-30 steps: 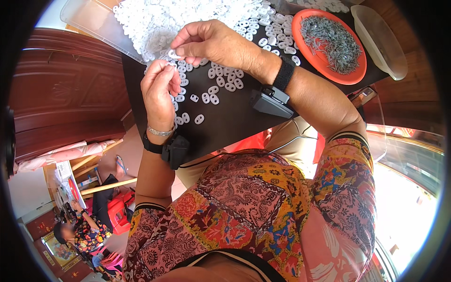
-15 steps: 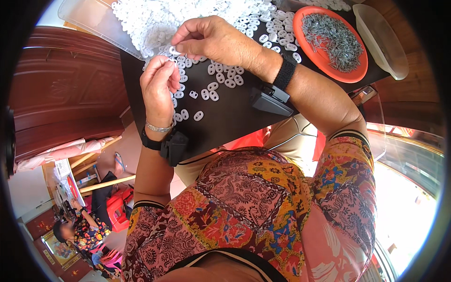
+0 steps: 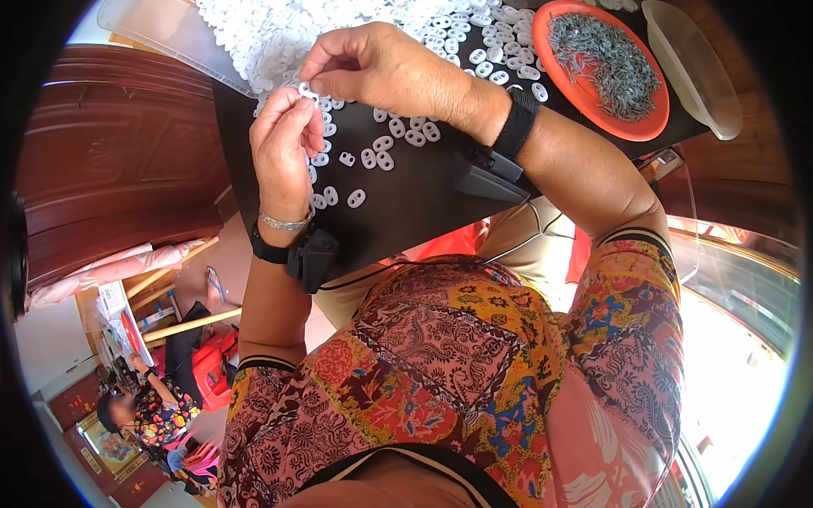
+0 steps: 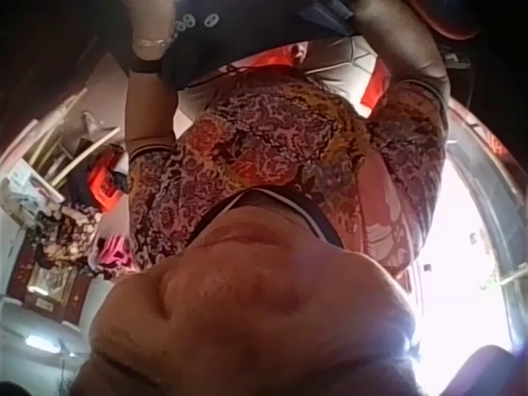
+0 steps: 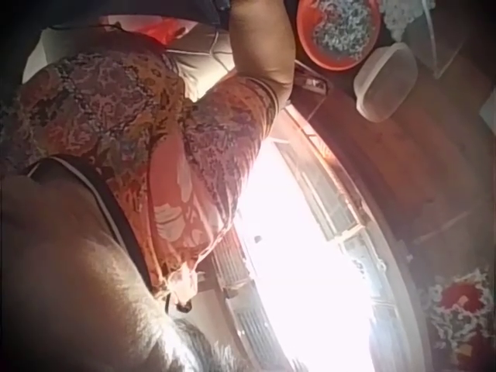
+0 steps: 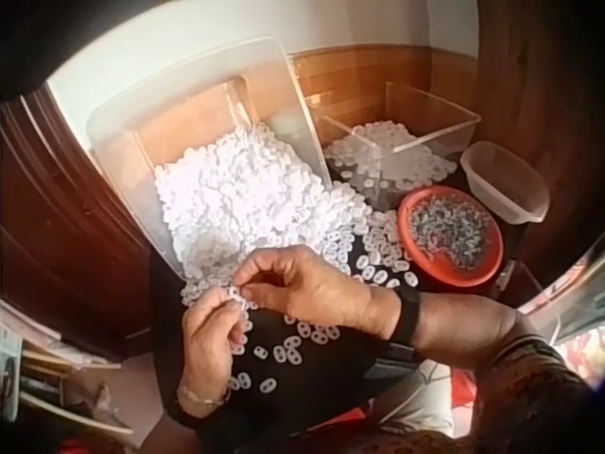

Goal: Manually assembling small white plastic components by inserting metal pins into them.

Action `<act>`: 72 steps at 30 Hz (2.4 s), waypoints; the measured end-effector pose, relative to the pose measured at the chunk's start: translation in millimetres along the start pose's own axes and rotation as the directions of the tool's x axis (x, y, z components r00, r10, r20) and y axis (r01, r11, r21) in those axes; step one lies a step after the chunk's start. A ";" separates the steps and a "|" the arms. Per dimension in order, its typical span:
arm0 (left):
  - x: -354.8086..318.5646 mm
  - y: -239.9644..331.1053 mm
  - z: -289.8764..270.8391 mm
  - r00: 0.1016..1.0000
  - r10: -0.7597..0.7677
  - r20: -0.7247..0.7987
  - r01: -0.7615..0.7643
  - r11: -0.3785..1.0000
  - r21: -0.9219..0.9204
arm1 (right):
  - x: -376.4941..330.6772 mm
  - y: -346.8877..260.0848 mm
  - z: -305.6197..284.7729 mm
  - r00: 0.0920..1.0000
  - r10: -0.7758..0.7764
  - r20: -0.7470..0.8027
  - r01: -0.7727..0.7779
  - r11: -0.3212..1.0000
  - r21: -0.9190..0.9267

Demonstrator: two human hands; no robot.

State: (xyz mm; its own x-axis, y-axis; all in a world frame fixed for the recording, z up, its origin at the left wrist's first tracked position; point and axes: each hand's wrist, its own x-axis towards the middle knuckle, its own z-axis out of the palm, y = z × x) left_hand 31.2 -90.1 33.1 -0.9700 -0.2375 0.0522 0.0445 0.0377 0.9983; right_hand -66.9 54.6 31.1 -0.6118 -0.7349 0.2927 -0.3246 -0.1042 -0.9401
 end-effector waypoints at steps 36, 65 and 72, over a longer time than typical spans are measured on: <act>-1.5 6.5 -0.1 0.999 0.025 0.039 -0.020 0.993 -0.120 | -5.8 -6.3 7.6 1.000 -0.015 0.003 0.014 0.996 0.089; -4.0 7.1 -2.6 0.998 0.054 0.017 -0.053 0.995 -0.084 | -9.1 -16.7 8.6 0.999 0.012 0.048 -0.011 1.000 -0.024; -3.3 8.6 -4.0 0.984 0.164 0.073 -0.164 0.986 -0.004 | -7.8 -16.3 8.8 0.999 -0.040 0.033 0.035 0.988 0.151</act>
State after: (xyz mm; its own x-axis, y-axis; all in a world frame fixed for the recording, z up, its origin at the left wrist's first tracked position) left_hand 35.7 -92.9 41.6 -0.9645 -0.1564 0.2130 0.2039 0.0721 0.9763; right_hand -50.5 56.1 42.6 -0.5740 -0.7521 0.3240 -0.2331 -0.2292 -0.9450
